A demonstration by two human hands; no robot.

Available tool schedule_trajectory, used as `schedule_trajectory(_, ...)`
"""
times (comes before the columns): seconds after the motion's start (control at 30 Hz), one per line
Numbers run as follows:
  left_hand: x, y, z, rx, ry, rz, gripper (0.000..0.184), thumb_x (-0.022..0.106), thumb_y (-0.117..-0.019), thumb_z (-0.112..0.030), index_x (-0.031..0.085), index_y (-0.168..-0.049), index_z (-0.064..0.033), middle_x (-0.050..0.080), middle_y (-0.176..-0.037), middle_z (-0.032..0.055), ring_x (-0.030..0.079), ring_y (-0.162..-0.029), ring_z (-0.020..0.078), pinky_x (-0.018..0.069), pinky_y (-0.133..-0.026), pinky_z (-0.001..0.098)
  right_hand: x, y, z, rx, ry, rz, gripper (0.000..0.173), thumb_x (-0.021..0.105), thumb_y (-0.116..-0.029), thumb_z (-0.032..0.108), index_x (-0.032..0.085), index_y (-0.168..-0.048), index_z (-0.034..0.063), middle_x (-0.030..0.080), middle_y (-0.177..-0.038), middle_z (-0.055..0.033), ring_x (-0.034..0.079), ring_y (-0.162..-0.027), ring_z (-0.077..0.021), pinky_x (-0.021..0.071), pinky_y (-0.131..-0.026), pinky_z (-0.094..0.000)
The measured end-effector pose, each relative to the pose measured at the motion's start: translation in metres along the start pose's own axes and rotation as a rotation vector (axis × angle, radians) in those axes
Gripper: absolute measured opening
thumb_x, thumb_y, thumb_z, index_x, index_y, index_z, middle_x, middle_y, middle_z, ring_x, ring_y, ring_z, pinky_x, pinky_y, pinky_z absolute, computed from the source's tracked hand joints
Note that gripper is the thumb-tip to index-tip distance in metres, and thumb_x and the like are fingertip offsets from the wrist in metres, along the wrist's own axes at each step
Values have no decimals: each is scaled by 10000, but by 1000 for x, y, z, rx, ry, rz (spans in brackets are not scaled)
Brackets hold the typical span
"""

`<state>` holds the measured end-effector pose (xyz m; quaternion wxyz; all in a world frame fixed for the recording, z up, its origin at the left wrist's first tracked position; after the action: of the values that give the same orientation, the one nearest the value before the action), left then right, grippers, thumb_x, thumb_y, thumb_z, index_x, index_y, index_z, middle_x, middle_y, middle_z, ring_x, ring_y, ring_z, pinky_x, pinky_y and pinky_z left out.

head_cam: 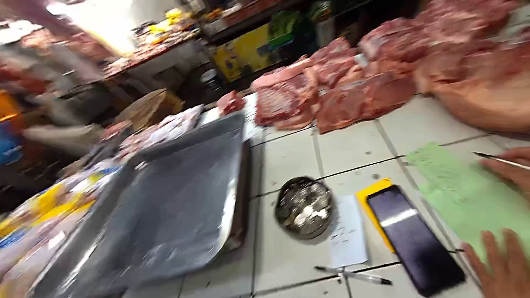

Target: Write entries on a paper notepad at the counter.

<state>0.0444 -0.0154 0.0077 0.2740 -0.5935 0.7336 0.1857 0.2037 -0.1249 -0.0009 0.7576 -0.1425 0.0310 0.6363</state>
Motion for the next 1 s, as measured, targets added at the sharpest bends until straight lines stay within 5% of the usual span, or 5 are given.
schedule_trajectory(0.17, -2, -1, -3, 19, -49, 82, 488, 694, -890, -188, 662, -1366, -81, 465, -1533, 266, 381, -1437, 530, 174, -1169, 728, -5, -1, -2, 7, -45, -68, 163, 683, -927, 40, 602, -1063, 1, 701, -840, 60, 654, -741, 17, 548, -717, -180)
schedule_trajectory(0.63, 8, -1, 8, -30, -125, 215, 565, 681, -921, -278, 578, -1468, -183, 351, -1642, 139, 259, -1535, 408, 64, -1204, 672, -8, 1, -11, 23, -213, -119, 138, 602, -925, -50, 591, -906, 87, 714, -775, 41, 637, -670, -9, 511, -648, -161)
schedule_trajectory(0.8, 10, -1, 10, -26, -126, 197, 563, 683, -914, -275, 586, -1461, -183, 362, -1638, 136, 265, -1531, 415, 77, -1204, 670, -13, 1, -16, -6, -228, -168, 215, 519, -873, -48, 522, -786, 148, 612, -655, 89, 576, -589, -1, 488, -593, -167)
schedule_trajectory(0.93, 12, -1, 10, -17, -126, 176, 568, 691, -903, -284, 594, -1455, -190, 373, -1633, 130, 277, -1525, 420, 88, -1195, 683, -15, 2, -17, -31, -231, -191, 295, 458, -766, -52, 426, -607, 194, 459, -516, 100, 435, -464, 10, 350, -465, -152)
schedule_trajectory(1.0, 12, -1, 11, -17, -134, 174, 573, 698, -898, -288, 595, -1454, -191, 373, -1633, 127, 278, -1524, 422, 94, -1196, 681, -15, 2, -17, -47, -150, -139, 300, 452, -779, -45, 410, -598, 191, 432, -505, 100, 401, -449, 15, 317, -449, -150)
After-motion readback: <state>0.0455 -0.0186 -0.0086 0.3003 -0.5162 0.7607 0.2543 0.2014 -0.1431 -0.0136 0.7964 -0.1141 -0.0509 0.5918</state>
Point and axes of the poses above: each hand's wrist, its own y-axis away from the middle knuckle, its own x-axis out of the palm, z = x × y, the point moved 5 cm from there along -y, towards the middle knuckle
